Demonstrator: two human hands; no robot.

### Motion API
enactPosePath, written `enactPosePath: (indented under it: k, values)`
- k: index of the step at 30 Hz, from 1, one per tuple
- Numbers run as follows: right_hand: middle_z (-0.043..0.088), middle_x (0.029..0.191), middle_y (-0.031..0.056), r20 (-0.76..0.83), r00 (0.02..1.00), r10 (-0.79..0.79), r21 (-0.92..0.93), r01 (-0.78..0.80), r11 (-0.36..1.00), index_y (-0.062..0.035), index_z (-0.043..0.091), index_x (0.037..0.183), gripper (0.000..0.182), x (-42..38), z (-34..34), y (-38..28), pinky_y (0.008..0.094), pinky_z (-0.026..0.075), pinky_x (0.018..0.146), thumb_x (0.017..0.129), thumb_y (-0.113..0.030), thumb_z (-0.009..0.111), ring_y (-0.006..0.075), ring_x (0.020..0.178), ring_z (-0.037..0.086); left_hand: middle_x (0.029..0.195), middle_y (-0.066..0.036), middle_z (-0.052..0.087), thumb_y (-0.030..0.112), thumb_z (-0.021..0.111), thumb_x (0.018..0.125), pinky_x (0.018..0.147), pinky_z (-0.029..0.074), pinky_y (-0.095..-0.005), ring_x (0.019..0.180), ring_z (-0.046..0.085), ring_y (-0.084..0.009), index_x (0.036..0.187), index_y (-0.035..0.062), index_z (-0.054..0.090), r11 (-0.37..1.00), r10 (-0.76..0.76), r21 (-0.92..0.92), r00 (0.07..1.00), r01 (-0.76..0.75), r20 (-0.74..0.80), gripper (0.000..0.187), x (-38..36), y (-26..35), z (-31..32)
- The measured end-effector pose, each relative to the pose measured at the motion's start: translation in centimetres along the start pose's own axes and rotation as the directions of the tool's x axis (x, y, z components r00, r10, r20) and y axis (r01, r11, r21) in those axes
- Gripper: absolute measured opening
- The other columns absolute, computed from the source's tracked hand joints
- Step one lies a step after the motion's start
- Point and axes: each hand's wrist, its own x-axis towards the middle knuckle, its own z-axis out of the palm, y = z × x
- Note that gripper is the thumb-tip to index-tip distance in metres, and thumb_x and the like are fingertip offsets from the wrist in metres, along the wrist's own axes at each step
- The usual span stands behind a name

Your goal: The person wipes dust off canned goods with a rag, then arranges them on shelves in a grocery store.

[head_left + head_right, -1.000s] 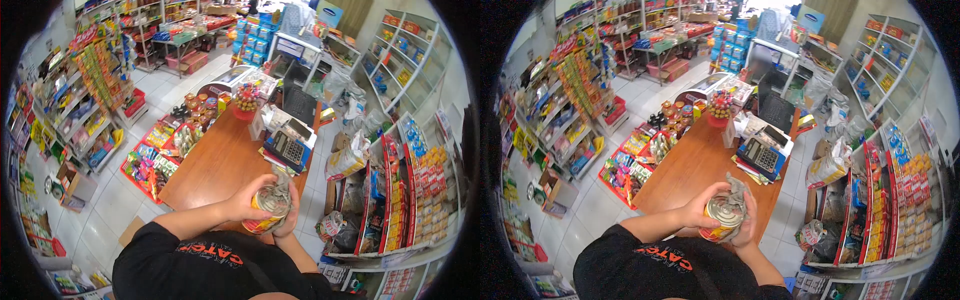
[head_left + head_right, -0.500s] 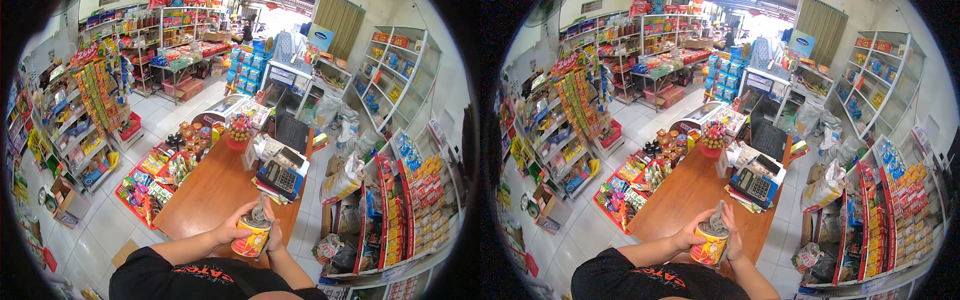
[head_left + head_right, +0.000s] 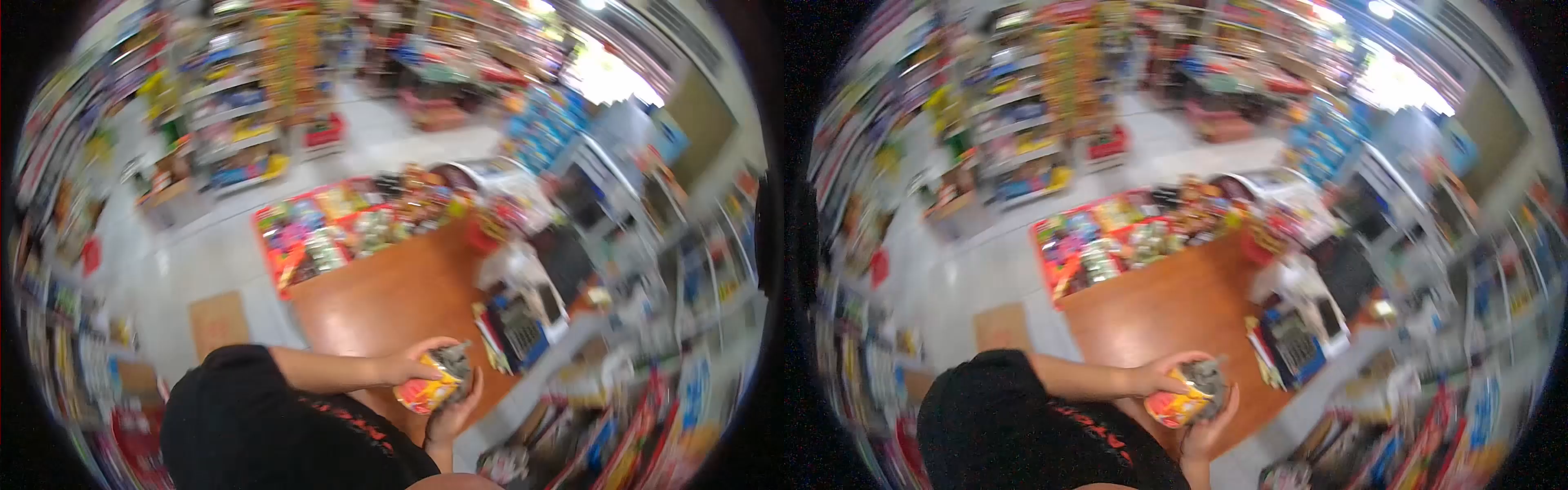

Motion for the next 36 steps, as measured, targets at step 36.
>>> enactPosePath:
  k: [36]
  values:
    - [0.047, 0.115, 0.0075, -0.020, 0.992, 0.128, 0.176, -0.122, 0.977, -0.0044, 0.031, 0.126, 0.071, -3.8, -1.4, 0.5, 0.0309, 0.038, 0.091, 0.079, -0.049, 0.058, 0.0167, 0.107, 0.047, 0.074, -0.005, 0.053, 0.022, 0.070, 0.063, 0.053, 0.042, -0.0332, 0.062, 0.051, -0.0233, 0.074, 0.0120, 0.061, -0.131, 0.518, 0.779, 0.628, -0.613, 0.581, 0.017, 0.0, 2.8, 3.8]
